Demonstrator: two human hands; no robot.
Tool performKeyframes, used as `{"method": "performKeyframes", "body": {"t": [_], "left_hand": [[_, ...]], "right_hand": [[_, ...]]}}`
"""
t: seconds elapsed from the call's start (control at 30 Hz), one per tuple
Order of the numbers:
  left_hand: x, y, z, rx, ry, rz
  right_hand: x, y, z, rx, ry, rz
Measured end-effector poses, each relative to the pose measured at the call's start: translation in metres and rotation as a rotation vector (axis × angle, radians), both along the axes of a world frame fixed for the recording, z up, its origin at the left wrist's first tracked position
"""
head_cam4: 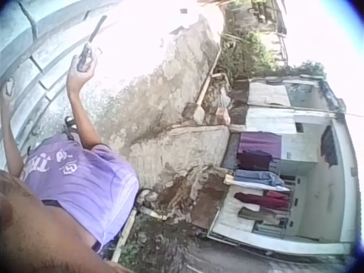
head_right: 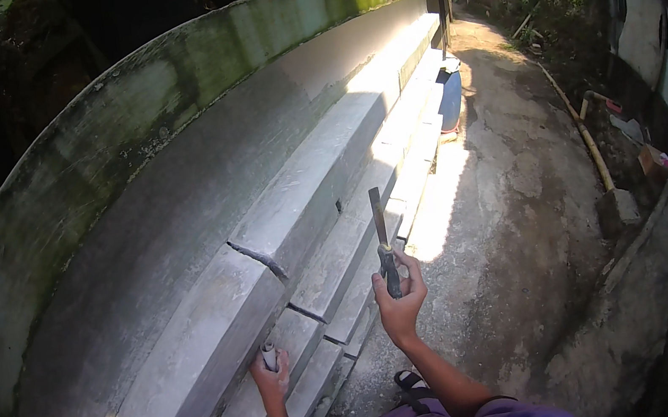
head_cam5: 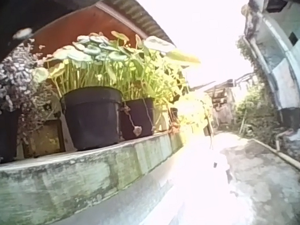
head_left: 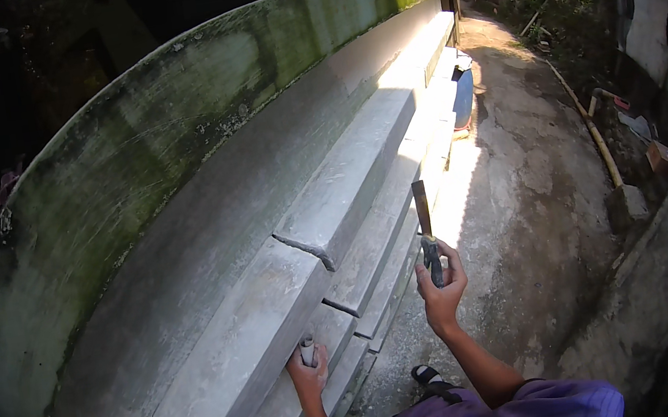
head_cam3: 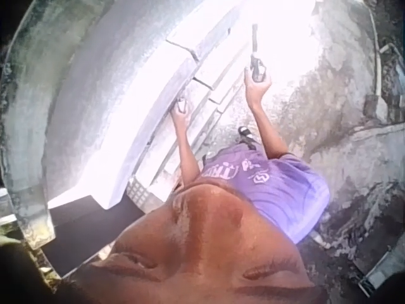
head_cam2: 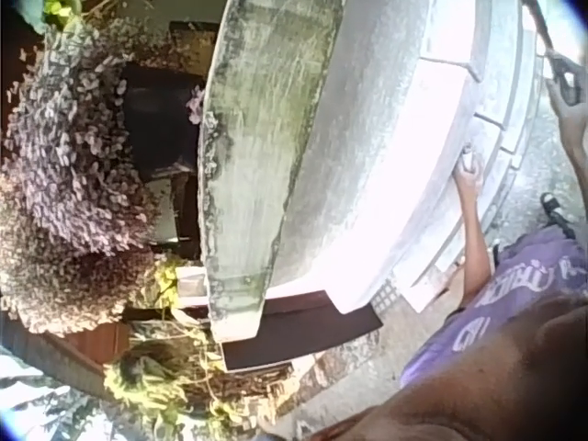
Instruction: The person applies and smooths wall putty onto a wall using a putty knife.
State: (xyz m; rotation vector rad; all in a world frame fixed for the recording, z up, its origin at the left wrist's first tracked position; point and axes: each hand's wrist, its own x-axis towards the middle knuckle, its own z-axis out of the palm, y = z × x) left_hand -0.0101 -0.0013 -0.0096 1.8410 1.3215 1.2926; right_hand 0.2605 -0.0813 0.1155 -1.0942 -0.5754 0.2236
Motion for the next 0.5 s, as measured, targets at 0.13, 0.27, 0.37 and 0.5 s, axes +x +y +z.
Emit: {"method": "performKeyframes", "body": {"t": [0.13,0.27,0.37,0.5], "left_hand": [[-0.002,0.003,0.006,-0.141,-0.052,-0.084],[-0.002,0.004,0.012,-0.142,-0.209,-0.147],[-0.001,0.002,0.016,-0.078,-0.145,-0.204],[0.009,-0.024,0.032,-0.174,-0.235,-0.265]], "right_hand": [[-0.031,-0.086,-0.091,-0.199,0.377,0.155],[-0.057,-0.156,-0.144,-0.432,0.562,0.099],[-0.067,-0.182,-0.148,-0.522,0.758,0.142],[-0.073,-0.190,-0.129,-0.530,0.878,0.197]]}}
